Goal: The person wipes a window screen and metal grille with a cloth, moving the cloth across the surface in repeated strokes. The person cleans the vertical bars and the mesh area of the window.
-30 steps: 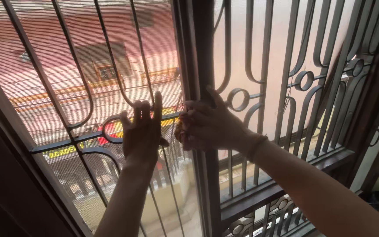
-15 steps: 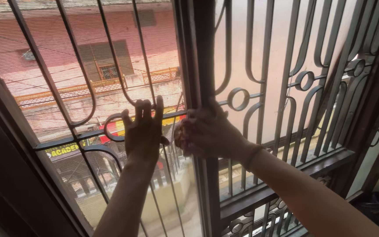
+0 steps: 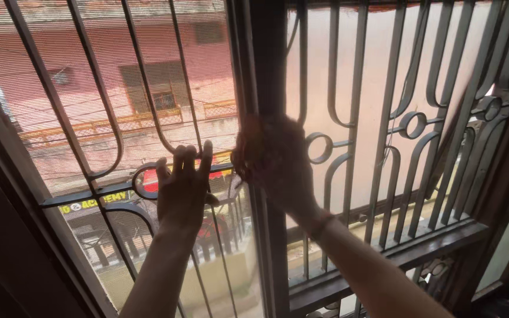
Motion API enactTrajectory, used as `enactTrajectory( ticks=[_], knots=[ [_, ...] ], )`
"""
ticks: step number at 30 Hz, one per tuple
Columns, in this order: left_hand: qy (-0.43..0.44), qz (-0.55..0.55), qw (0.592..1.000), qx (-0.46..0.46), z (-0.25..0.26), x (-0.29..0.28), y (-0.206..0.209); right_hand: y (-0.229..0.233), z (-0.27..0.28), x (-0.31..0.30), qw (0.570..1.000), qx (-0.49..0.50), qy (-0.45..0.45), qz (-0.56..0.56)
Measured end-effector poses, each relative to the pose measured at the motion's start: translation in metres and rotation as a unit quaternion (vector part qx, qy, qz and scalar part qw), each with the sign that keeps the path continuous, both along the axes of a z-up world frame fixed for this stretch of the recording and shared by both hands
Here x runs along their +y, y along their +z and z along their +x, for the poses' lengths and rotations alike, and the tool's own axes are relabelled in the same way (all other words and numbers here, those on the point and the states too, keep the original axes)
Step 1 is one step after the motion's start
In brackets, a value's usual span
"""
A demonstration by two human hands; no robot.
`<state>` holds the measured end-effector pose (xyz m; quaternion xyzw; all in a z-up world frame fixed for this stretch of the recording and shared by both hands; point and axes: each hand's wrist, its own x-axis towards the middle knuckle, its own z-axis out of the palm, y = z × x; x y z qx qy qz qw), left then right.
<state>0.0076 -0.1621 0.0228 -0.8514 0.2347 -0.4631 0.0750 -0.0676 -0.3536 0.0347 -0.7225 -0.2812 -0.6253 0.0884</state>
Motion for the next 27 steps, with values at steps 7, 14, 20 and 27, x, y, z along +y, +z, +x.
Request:
enactTrajectory(
  ticks=[7,14,20,27],
  knots=[
    [-0.041,-0.041,0.998,0.003,-0.003,-0.003,-0.002,-0.003,-0.010,-0.006,0.982,0.033,0.145,0.114],
    [-0.019,-0.041,0.999,0.025,-0.005,-0.012,-0.004,0.022,0.010,-0.009,0.926,0.057,0.324,0.188],
    [-0.019,-0.032,0.999,0.035,-0.007,-0.015,-0.003,-0.030,-0.016,-0.026,0.976,0.063,0.162,0.133],
    [-0.120,-0.177,0.974,-0.081,-0.024,-0.044,0.014,-0.034,-0.012,-0.054,0.994,0.060,0.057,0.076]
  ],
)
